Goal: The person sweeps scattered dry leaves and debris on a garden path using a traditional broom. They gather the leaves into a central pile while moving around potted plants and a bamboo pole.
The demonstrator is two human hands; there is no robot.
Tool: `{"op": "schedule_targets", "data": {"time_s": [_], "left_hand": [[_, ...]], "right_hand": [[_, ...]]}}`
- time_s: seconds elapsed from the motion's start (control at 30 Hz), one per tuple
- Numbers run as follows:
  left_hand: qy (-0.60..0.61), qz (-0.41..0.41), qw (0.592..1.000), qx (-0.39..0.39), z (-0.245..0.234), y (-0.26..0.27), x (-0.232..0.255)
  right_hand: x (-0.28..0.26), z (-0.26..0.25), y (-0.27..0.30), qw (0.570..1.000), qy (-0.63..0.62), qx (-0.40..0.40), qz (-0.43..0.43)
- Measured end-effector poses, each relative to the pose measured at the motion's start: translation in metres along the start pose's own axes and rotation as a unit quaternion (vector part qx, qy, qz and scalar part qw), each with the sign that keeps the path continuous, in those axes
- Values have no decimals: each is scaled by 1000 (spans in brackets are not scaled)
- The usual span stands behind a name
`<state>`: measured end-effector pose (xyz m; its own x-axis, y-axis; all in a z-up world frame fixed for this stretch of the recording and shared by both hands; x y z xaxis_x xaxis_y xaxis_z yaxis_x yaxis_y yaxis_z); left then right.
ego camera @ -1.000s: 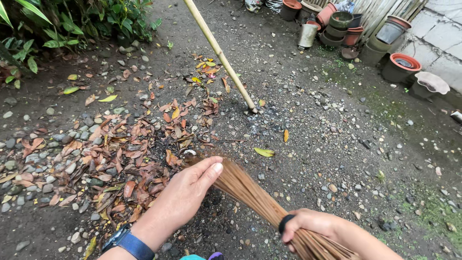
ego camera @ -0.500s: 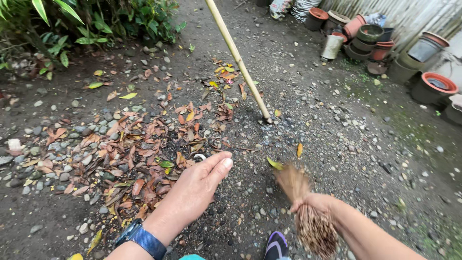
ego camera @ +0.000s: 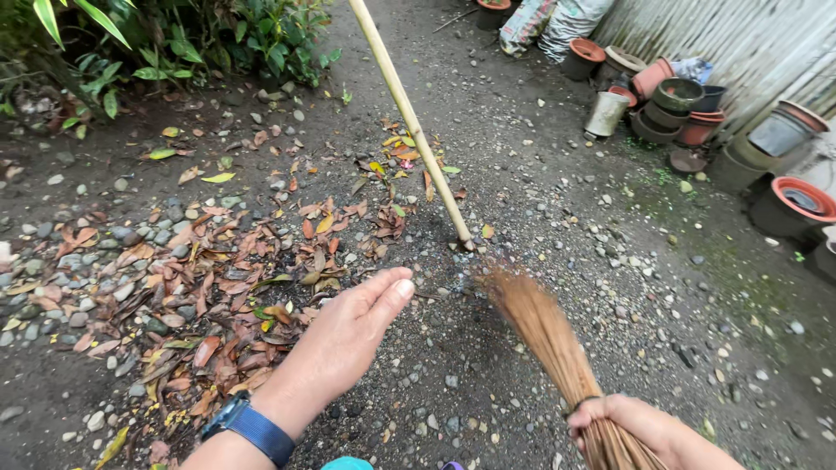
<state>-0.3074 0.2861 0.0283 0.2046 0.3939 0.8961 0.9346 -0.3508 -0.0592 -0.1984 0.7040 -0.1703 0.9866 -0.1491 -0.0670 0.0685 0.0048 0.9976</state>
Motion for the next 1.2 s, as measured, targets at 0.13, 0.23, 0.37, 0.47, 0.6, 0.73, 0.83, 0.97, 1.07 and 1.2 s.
{"op": "schedule_targets", "data": {"time_s": [0.13, 0.23, 0.37, 0.47, 0.6, 0.73, 0.83, 0.97, 1.07, 1.2], "left_hand": [[13, 0, 1000, -9, 17, 1, 8], [8, 7, 1000, -9, 24, -1, 11], [4, -12, 1000, -4, 31, -7, 8], [18, 9, 1000, 1, 33, -12, 10], [21, 25, 999, 17, 35, -15, 14], [8, -7, 1000, 19, 38, -9, 16], [24, 3, 999, 35, 38, -7, 20], [12, -17, 999, 41, 32, -5, 18], [29, -10, 998, 56, 22, -8, 13], [-10, -19, 999, 50, 10, -14, 3]], "right_hand": [[-55, -7, -72, 998, 50, 14, 25], [-70, -8, -89, 965, 246, 81, 27], [-46, -30, -39, 953, 288, 74, -61], [-22, -45, 9, 981, 183, -15, -67], [-28, -45, 29, 983, 156, 77, -51], [-66, 22, -1, 943, 282, 144, -106], [-89, 86, -28, 835, 514, 164, -104], [-79, 139, -31, 905, 424, -4, -46], [-72, 151, -1, 918, 381, -101, -37], [-77, 139, 45, 937, 318, -136, -46]]}}
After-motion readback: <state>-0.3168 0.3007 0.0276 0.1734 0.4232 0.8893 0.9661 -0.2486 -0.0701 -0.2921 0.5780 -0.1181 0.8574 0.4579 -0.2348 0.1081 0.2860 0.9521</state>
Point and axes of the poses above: each hand's wrist, its own y-axis away from the middle knuckle, its own z-axis out of the palm, x = y × z, the point moved 5 cm from there along -y, towards the middle knuckle, and after that the axes turned 15 degrees about z, right-handed, at the moved point
